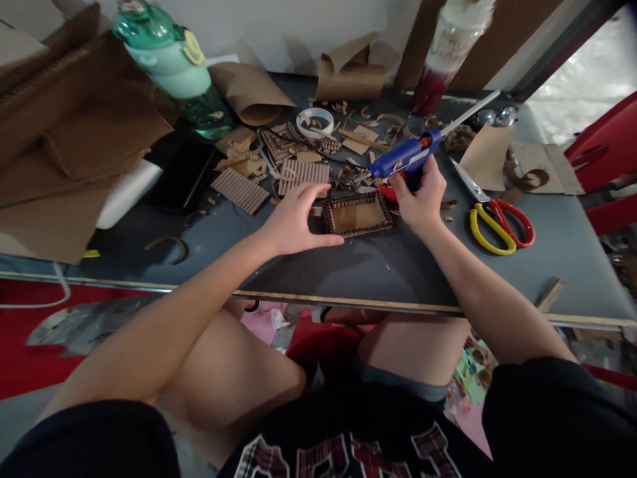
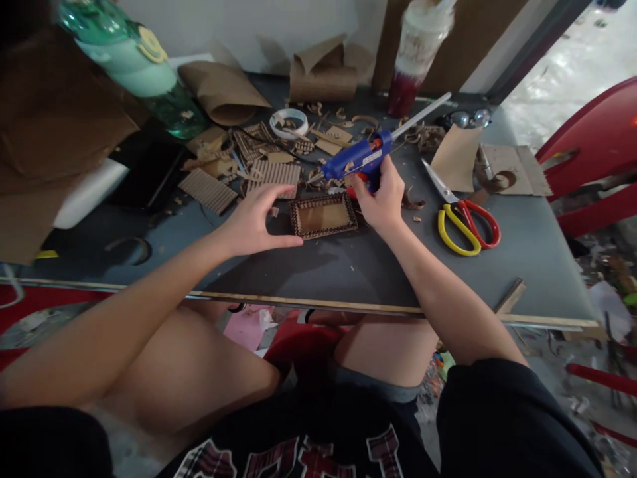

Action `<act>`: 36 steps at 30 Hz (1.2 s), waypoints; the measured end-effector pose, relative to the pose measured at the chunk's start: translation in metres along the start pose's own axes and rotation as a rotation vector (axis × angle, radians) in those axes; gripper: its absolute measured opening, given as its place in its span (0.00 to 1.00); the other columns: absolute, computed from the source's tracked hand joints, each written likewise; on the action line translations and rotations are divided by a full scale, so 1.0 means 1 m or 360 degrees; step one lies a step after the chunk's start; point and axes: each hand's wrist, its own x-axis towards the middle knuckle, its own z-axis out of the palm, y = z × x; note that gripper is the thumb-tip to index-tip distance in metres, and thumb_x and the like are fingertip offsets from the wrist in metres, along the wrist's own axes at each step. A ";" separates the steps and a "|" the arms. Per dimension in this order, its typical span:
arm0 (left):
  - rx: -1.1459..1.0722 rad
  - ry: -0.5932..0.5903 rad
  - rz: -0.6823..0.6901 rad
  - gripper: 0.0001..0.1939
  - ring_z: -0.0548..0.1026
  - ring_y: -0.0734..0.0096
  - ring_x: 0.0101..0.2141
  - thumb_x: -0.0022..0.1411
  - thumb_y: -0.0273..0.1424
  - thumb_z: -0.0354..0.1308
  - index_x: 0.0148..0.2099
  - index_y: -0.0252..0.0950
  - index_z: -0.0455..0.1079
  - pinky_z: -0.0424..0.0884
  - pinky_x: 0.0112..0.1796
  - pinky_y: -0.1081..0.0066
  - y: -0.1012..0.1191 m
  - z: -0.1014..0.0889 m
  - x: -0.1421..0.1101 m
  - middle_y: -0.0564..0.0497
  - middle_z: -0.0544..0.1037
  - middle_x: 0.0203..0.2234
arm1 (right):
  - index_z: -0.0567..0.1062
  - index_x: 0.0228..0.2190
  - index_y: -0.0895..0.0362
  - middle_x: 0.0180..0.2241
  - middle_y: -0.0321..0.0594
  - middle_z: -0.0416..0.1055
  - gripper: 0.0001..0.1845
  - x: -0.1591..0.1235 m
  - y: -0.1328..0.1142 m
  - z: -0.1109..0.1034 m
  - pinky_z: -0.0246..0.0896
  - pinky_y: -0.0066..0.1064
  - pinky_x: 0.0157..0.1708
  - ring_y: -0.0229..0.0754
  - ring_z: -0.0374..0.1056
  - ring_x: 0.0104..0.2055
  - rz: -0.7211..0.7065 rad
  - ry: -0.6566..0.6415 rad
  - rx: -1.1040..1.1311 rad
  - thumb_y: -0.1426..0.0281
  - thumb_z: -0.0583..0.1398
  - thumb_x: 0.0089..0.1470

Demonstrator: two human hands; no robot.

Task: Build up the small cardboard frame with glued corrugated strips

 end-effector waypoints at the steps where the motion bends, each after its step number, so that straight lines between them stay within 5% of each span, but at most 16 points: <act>1: 0.0038 -0.0030 -0.0002 0.51 0.65 0.43 0.62 0.49 0.56 0.68 0.67 0.33 0.58 0.64 0.62 0.48 0.001 0.004 0.001 0.36 0.67 0.63 | 0.68 0.41 0.53 0.32 0.37 0.68 0.20 0.000 0.000 -0.001 0.70 0.44 0.40 0.46 0.69 0.36 -0.0014 -0.0024 -0.0014 0.50 0.59 0.58; 5: 0.0091 -0.0070 -0.0024 0.49 0.68 0.43 0.60 0.52 0.51 0.69 0.69 0.36 0.55 0.67 0.59 0.46 -0.008 0.012 0.004 0.38 0.70 0.60 | 0.65 0.38 0.52 0.30 0.38 0.65 0.14 0.001 -0.001 -0.007 0.69 0.46 0.39 0.46 0.66 0.34 -0.0193 -0.0077 -0.0141 0.59 0.59 0.53; 15: 0.0513 0.0325 0.0374 0.45 0.69 0.38 0.57 0.54 0.53 0.66 0.66 0.36 0.59 0.63 0.59 0.41 -0.019 0.015 -0.005 0.37 0.69 0.58 | 0.65 0.56 0.55 0.52 0.51 0.71 0.28 -0.003 -0.014 -0.015 0.61 0.60 0.57 0.61 0.67 0.56 -0.0408 -0.0499 -0.0591 0.62 0.58 0.54; 36: 0.0381 0.0237 0.0156 0.46 0.66 0.35 0.60 0.49 0.57 0.66 0.64 0.38 0.62 0.58 0.62 0.40 -0.013 0.012 -0.002 0.38 0.69 0.59 | 0.64 0.61 0.53 0.54 0.49 0.73 0.27 -0.003 -0.032 -0.019 0.63 0.57 0.55 0.58 0.70 0.54 -0.0611 -0.0710 -0.0512 0.62 0.51 0.63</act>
